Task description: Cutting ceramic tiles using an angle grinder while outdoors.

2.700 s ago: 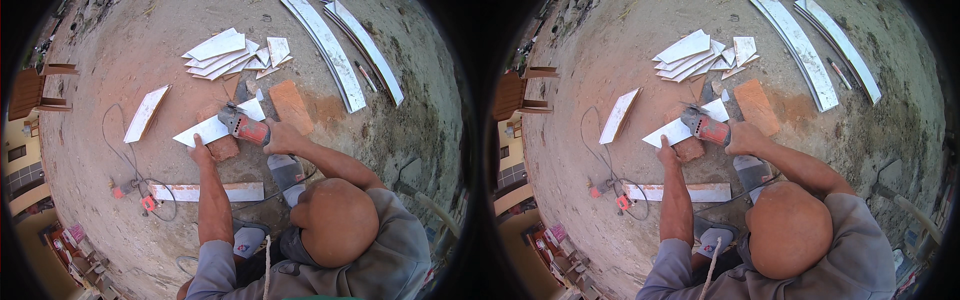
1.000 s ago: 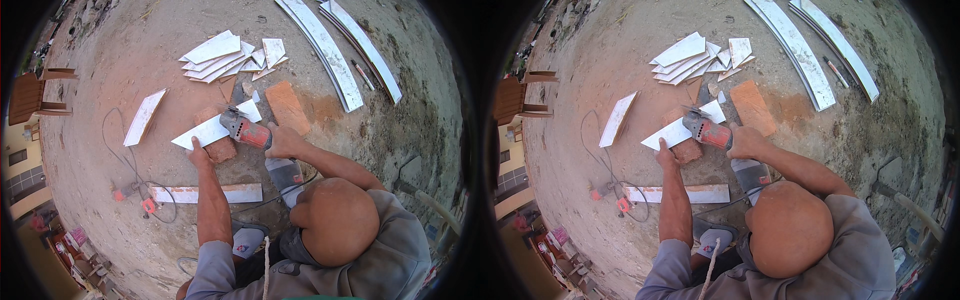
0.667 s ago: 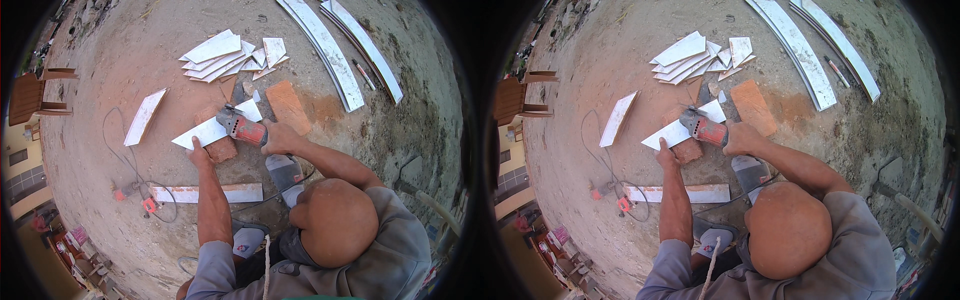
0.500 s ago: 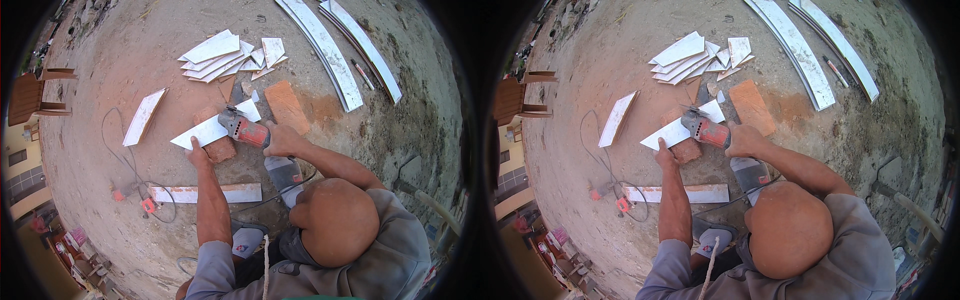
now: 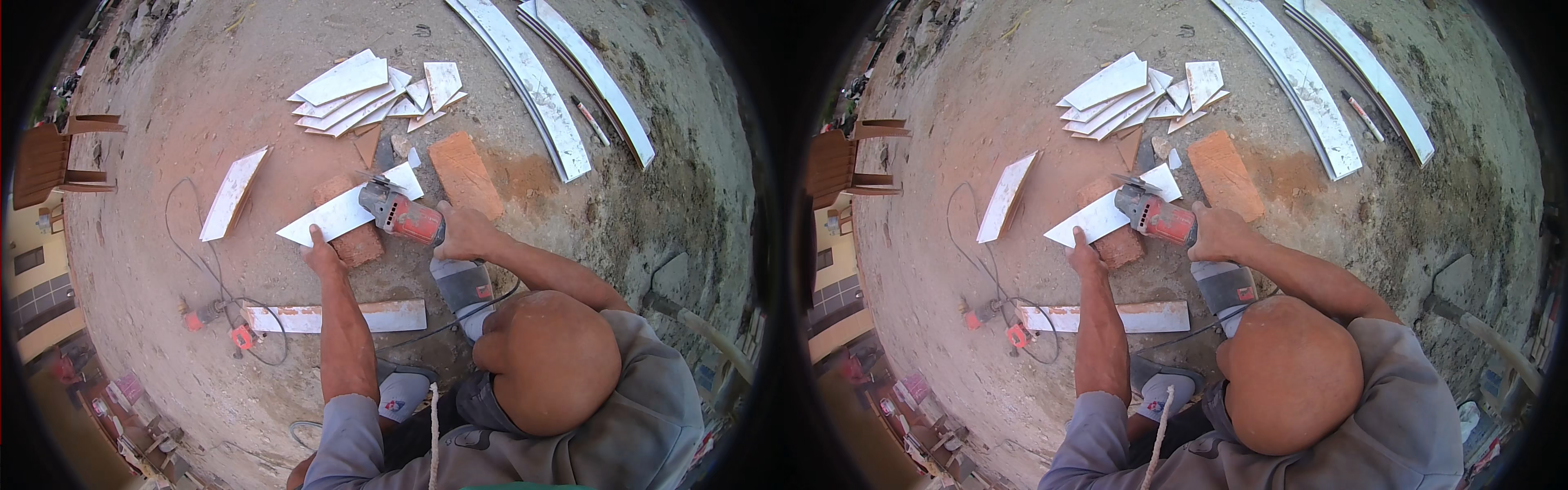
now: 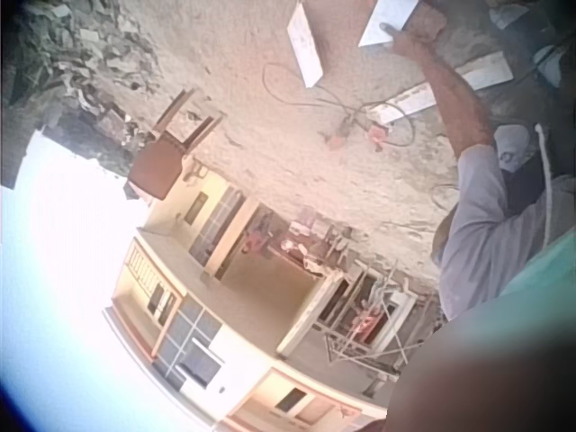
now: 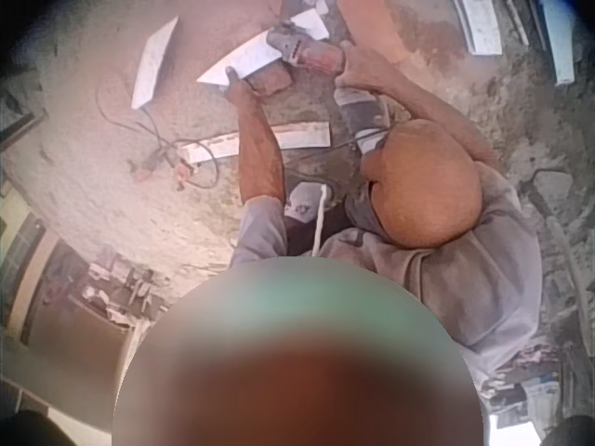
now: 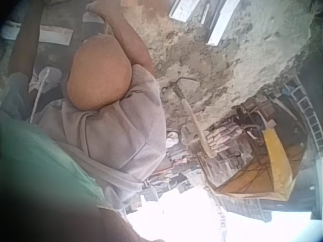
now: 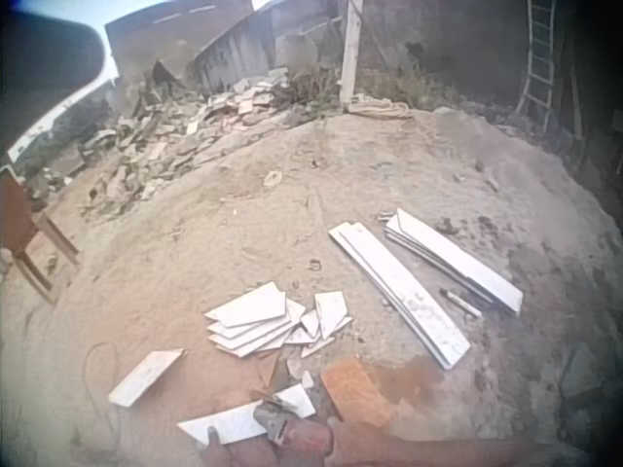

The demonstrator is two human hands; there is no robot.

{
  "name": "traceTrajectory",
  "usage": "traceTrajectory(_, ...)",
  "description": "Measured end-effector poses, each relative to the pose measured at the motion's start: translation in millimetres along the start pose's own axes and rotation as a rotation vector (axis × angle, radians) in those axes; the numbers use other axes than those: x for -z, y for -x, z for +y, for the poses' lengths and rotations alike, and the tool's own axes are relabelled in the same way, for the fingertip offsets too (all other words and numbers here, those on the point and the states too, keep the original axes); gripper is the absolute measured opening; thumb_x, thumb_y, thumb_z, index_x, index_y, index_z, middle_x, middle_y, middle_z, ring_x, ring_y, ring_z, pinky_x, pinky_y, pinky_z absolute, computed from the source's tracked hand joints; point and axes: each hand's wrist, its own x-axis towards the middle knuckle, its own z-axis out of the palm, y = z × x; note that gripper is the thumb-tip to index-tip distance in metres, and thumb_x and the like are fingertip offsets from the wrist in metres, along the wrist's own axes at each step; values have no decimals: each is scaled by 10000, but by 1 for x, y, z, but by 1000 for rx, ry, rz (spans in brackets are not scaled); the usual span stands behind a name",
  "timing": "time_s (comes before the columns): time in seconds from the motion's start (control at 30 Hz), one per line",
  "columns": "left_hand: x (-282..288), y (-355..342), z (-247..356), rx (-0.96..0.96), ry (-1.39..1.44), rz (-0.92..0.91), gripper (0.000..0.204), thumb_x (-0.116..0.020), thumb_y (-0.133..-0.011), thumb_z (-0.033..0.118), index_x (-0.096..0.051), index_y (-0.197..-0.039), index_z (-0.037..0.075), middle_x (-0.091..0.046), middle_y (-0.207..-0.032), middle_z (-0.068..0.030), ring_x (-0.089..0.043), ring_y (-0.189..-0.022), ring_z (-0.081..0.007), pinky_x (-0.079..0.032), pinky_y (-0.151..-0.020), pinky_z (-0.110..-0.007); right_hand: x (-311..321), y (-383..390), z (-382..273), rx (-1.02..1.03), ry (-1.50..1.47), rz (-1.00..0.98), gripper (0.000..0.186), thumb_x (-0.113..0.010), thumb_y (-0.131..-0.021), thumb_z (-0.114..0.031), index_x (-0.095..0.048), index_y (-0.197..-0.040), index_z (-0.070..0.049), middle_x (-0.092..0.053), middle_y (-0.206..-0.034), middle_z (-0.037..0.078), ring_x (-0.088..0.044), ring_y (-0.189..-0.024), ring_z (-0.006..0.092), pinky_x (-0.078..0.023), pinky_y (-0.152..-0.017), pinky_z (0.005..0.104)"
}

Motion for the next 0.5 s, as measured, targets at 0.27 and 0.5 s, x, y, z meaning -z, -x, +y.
traceTrajectory(0.27,1,1,2,25,10,-17,463,-624,-961,186,-495,-1281,-122,-618,-1196,-179,-612,-1057,-266,-491,-919,-412,2,-8,-2,30,-4,5,718,-746,-634,-303,-488,-1189,73,-656,-944,315,-652,-930,464,-524,-830,498)
traceTrajectory(0.5,1,-2,0,27,-7,4,473,-628,-958,190,-488,-1284,-123,-616,-1195,-181,-614,-1054,-269,-494,-920,-418,2,-2,2,21,-21,7,722,-750,-629,-296,-492,-1194,73,-657,-953,310,-651,-937,463,-524,-838,493)
